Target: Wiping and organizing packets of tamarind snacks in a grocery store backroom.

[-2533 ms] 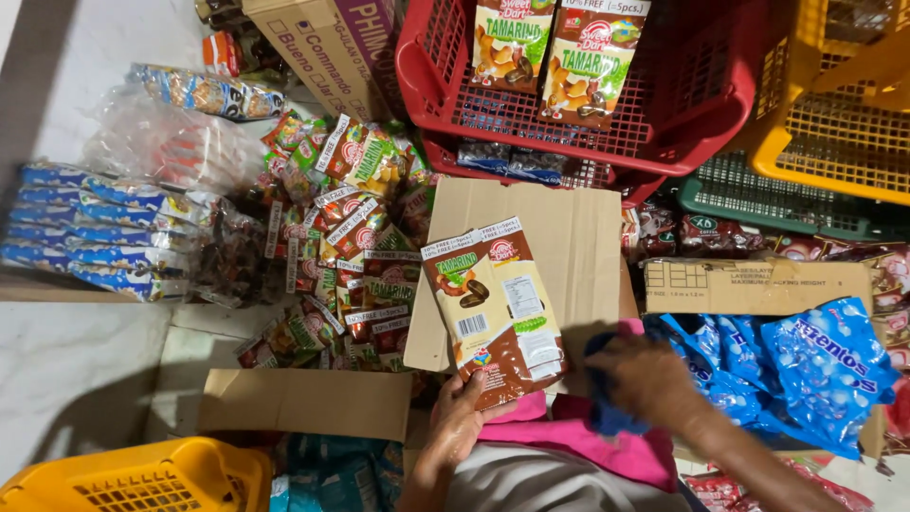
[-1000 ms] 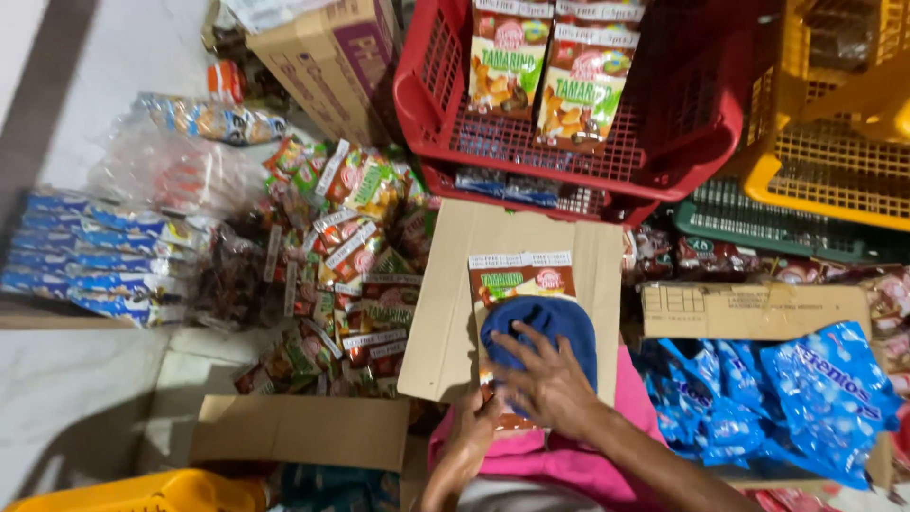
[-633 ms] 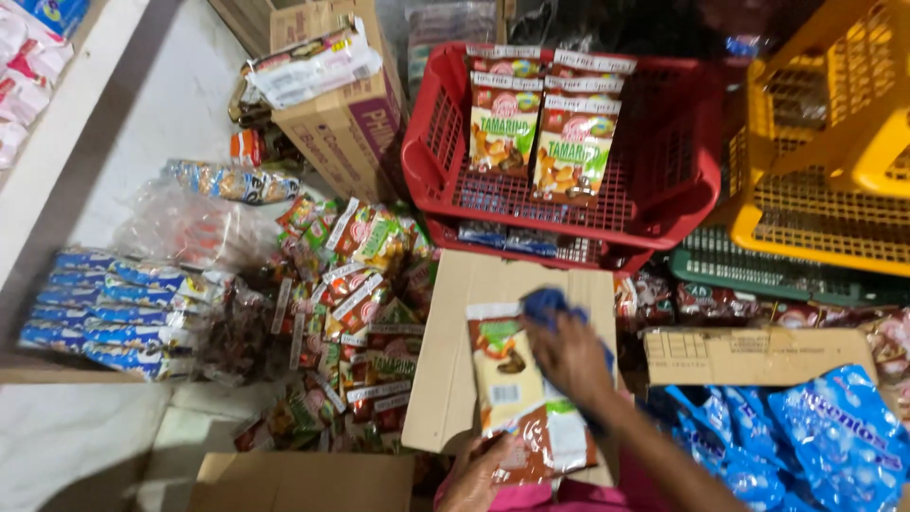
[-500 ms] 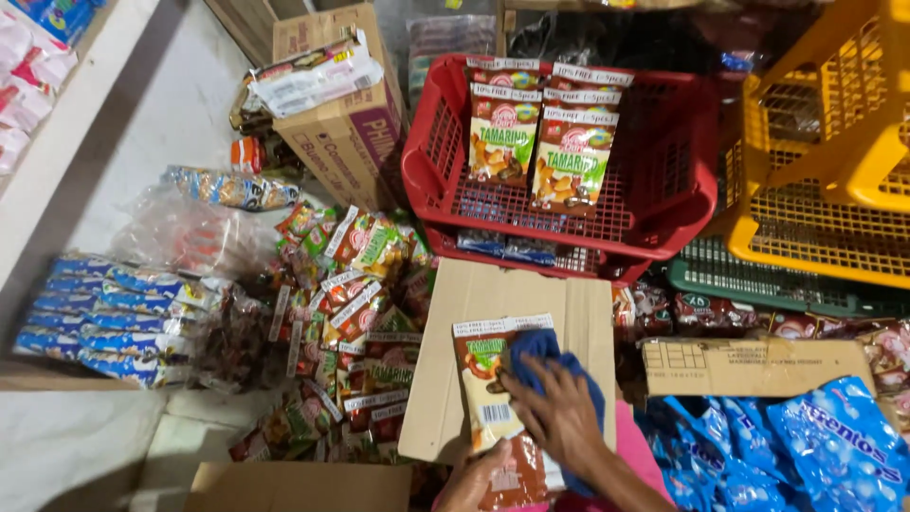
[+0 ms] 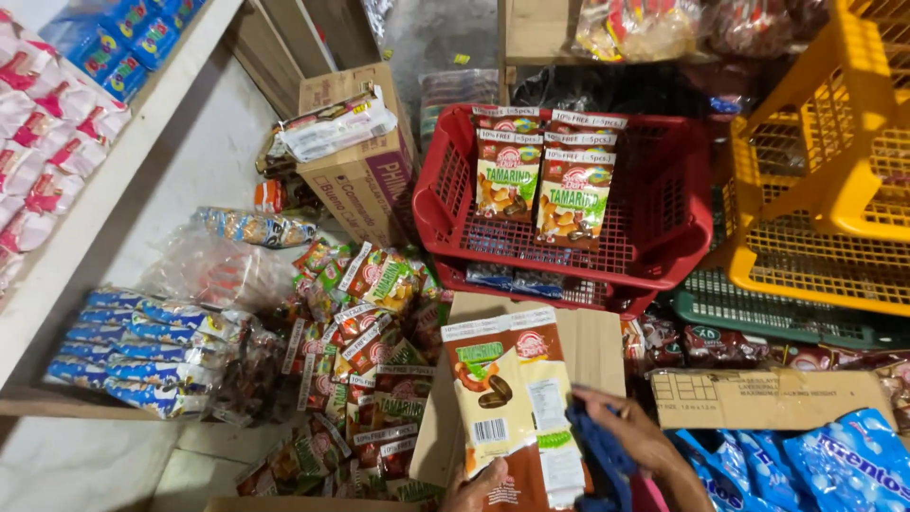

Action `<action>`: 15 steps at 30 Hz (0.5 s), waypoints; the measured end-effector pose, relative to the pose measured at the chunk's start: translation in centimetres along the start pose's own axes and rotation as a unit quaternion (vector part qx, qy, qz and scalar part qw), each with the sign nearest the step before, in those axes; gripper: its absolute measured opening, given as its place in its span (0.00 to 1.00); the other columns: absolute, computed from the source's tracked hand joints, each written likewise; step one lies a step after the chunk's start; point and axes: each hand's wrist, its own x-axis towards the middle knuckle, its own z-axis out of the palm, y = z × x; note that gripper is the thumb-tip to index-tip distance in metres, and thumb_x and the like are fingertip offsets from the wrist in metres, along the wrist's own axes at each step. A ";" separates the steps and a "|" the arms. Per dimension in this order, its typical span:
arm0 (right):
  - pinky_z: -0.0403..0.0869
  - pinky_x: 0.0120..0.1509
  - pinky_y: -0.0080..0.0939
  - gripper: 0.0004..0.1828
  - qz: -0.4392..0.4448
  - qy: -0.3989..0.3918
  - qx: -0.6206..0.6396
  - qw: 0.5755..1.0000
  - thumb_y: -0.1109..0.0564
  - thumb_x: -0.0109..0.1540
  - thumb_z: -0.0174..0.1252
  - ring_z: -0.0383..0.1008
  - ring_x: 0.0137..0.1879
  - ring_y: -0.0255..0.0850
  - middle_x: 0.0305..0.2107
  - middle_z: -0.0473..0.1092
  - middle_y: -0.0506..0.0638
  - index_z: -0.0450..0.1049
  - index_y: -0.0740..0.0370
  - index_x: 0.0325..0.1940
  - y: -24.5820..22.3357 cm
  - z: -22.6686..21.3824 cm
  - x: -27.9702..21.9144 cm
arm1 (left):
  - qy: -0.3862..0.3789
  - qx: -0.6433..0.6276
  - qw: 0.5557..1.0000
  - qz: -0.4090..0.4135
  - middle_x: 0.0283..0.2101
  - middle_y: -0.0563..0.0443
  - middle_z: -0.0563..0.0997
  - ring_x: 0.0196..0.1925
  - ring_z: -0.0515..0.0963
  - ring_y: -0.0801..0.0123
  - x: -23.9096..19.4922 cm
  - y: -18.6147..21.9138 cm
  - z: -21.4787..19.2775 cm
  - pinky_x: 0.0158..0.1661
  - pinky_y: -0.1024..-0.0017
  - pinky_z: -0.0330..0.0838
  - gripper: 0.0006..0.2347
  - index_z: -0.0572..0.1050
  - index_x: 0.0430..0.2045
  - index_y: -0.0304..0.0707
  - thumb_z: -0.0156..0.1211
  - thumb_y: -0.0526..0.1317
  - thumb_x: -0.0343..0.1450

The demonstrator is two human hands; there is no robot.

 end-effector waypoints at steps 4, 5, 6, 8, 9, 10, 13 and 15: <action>0.69 0.55 0.46 0.30 0.139 -0.009 0.049 0.989 0.49 0.56 0.68 0.74 0.50 0.41 0.45 0.78 0.55 0.78 0.58 0.61 -0.7 0.0 -1.2 | -0.015 0.014 1.000 0.004 0.61 0.42 0.75 0.61 0.78 0.50 -0.5 2.4 1.4 0.60 0.52 0.75 0.32 0.58 0.67 0.47 0.62 0.51 0.68; 0.69 0.55 0.46 0.30 0.136 -0.008 0.048 0.989 0.49 0.56 0.68 0.74 0.50 0.41 0.45 0.78 0.55 0.78 0.58 0.61 -2.2 0.1 -2.0 | -0.016 0.014 1.000 0.007 0.61 0.42 0.75 0.61 0.78 0.50 -0.8 2.7 1.9 0.60 0.52 0.75 0.32 0.58 0.67 0.47 0.62 0.51 0.68; 0.71 0.54 0.48 0.28 0.152 0.009 0.082 0.985 0.51 0.54 0.70 0.76 0.46 0.45 0.42 0.81 0.58 0.81 0.62 0.58 -3.7 0.3 -2.8 | -0.025 0.014 0.999 0.044 0.62 0.40 0.73 0.63 0.77 0.48 -1.0 3.0 2.5 0.61 0.49 0.74 0.35 0.54 0.68 0.49 0.64 0.52 0.67; 0.74 0.52 0.50 0.26 0.167 0.027 0.115 0.979 0.53 0.53 0.72 0.79 0.43 0.48 0.38 0.83 0.61 0.84 0.66 0.54 -5.3 0.1 -3.8 | -0.035 0.014 0.996 0.082 0.64 0.38 0.72 0.65 0.76 0.46 -1.4 3.2 3.5 0.61 0.47 0.73 0.39 0.49 0.69 0.50 0.65 0.52 0.65; 0.76 0.54 0.47 0.24 0.111 0.027 0.074 0.991 0.54 0.52 0.72 0.80 0.44 0.46 0.38 0.84 0.59 0.85 0.66 0.51 -5.4 -0.2 -3.9 | -0.043 0.013 0.992 0.118 0.65 0.36 0.71 0.67 0.75 0.43 -1.4 3.3 3.9 0.62 0.44 0.72 0.43 0.45 0.70 0.52 0.67 0.53 0.64; 0.77 0.55 0.44 0.22 0.055 0.026 0.033 0.998 0.54 0.52 0.72 0.82 0.46 0.43 0.39 0.85 0.56 0.86 0.66 0.48 -5.5 -0.4 -4.0 | -0.051 0.013 0.987 0.154 0.67 0.34 0.69 0.68 0.74 0.41 -1.4 3.4 4.4 0.63 0.41 0.71 0.47 0.40 0.72 0.54 0.69 0.53 0.62; 0.73 0.59 0.44 0.21 -0.168 0.038 -0.114 0.978 0.55 0.51 0.73 0.80 0.51 0.42 0.40 0.85 0.53 0.87 0.63 0.47 -6.6 0.4 -5.3 | -0.294 -0.360 0.877 0.126 0.69 0.31 0.64 0.69 0.68 0.39 1.6 2.9 5.3 0.63 0.40 0.64 0.37 0.41 0.72 0.44 0.54 0.52 0.71; 0.76 0.56 0.43 0.20 -0.198 0.026 -0.158 0.967 0.53 0.51 0.73 0.80 0.50 0.42 0.39 0.84 0.51 0.86 0.59 0.46 -11.3 4.4 -8.3 | -0.425 -0.600 0.671 0.094 0.70 0.28 0.60 0.70 0.64 0.37 3.3 2.1 5.4 0.63 0.39 0.59 0.31 0.42 0.73 0.37 0.43 0.49 0.77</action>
